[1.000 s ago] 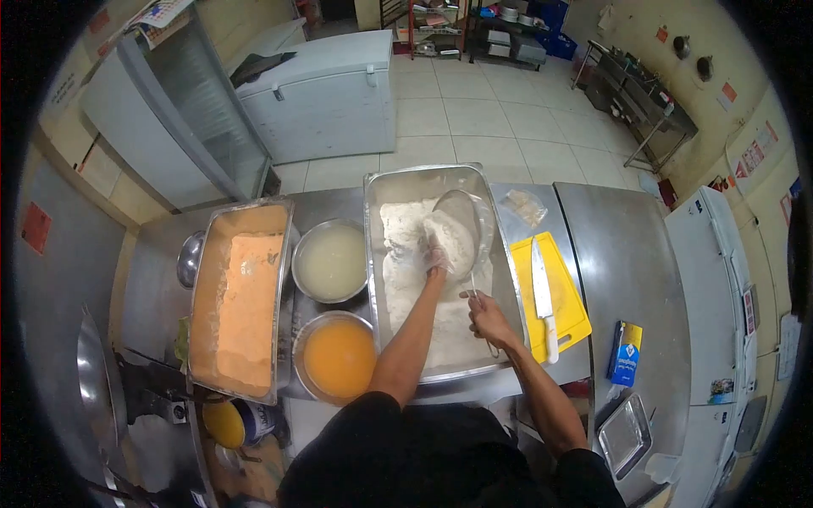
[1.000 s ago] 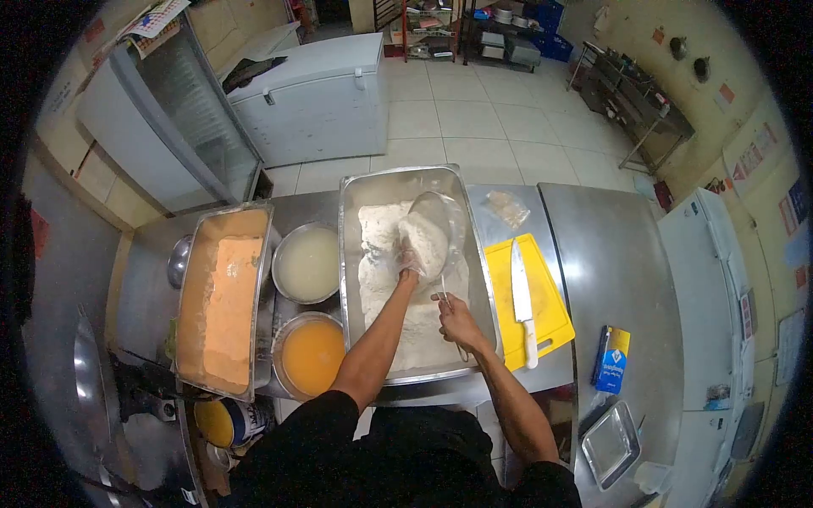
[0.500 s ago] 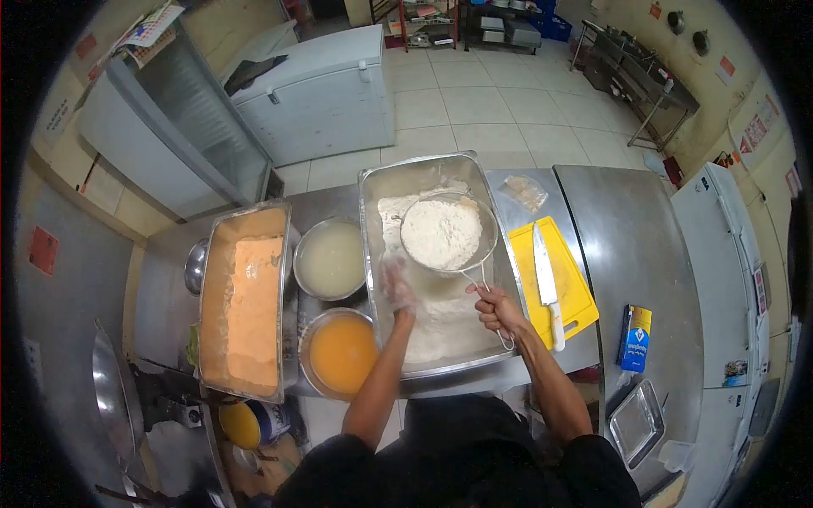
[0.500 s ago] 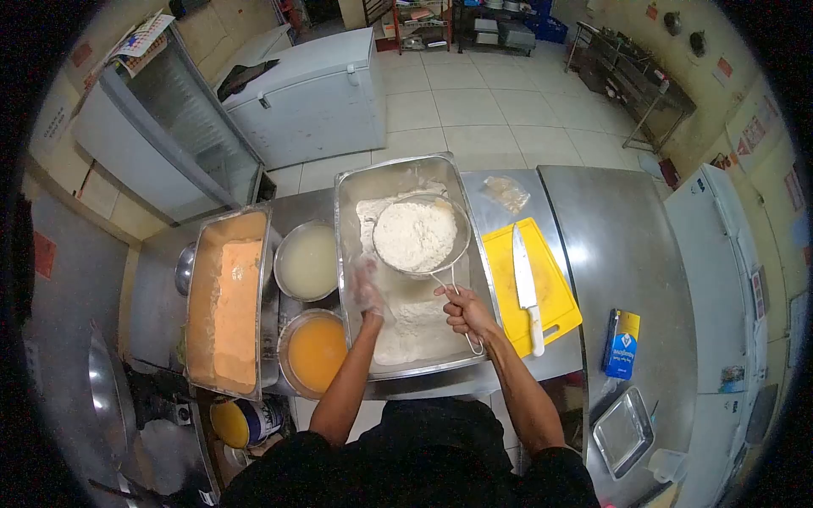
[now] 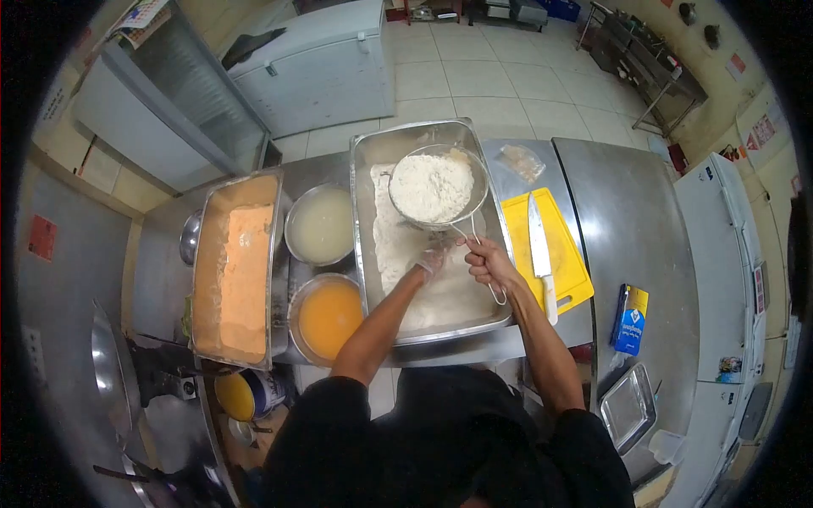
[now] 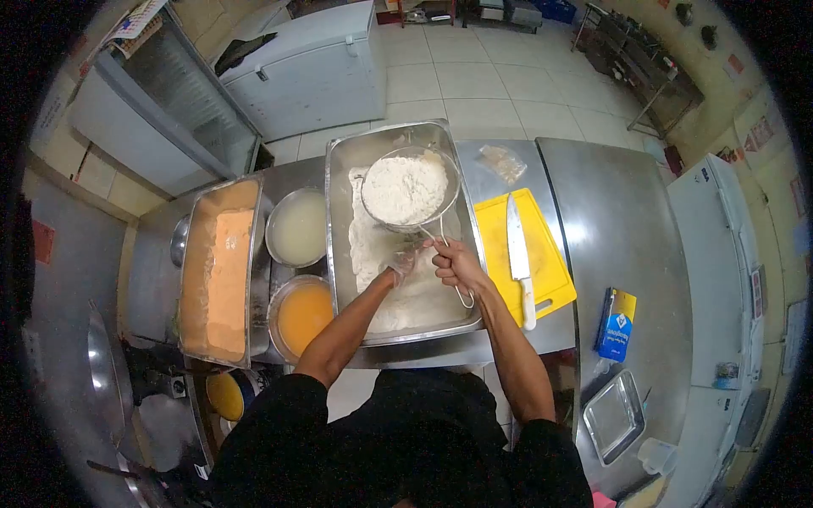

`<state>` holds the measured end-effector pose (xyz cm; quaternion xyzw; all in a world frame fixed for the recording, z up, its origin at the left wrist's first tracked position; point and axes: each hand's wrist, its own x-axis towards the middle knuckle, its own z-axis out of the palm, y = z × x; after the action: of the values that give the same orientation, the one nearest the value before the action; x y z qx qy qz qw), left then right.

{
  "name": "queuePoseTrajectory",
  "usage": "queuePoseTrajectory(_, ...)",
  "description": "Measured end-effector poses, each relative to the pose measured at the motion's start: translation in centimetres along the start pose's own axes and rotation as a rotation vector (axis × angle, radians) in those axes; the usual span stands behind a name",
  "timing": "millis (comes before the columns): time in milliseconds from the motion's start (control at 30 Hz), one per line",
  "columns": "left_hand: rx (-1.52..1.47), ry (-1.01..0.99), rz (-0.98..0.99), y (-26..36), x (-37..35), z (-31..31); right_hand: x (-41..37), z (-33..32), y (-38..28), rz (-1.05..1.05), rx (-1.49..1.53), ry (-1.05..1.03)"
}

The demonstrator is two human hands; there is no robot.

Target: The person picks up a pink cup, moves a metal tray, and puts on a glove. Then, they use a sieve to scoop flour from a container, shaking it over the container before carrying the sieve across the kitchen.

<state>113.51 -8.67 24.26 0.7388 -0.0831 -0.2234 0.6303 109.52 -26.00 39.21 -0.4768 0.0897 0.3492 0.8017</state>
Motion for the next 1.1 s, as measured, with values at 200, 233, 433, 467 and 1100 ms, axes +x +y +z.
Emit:
queuePoseTrajectory(200, -0.375, -0.311, -0.176, -1.5, -1.9, 4.6, -1.1, -0.8, -0.9, 0.05, -0.084, -0.021)
queuePoseTrajectory(233, -0.381, -0.364, -0.219, -2.1, -2.0, 5.0, -1.8, -0.7, -1.1, 0.074, -0.108, -0.008)
queuePoseTrajectory(433, -0.408, -0.472, -0.395, -4.6, -3.0, 4.5, -2.0, -1.9, -0.5, 0.112, -0.105, 0.006)
queuePoseTrajectory(467, -0.426, -0.452, -0.406, -4.9, -3.4, 4.1, -2.0, -1.9, -0.6, 0.114, -0.106, -0.001)
queuePoseTrajectory(1100, -0.229, 0.278, -0.324, 14.5, 3.2, -3.5, -1.7, -2.8, 1.2, 0.034, -0.064, -0.016)
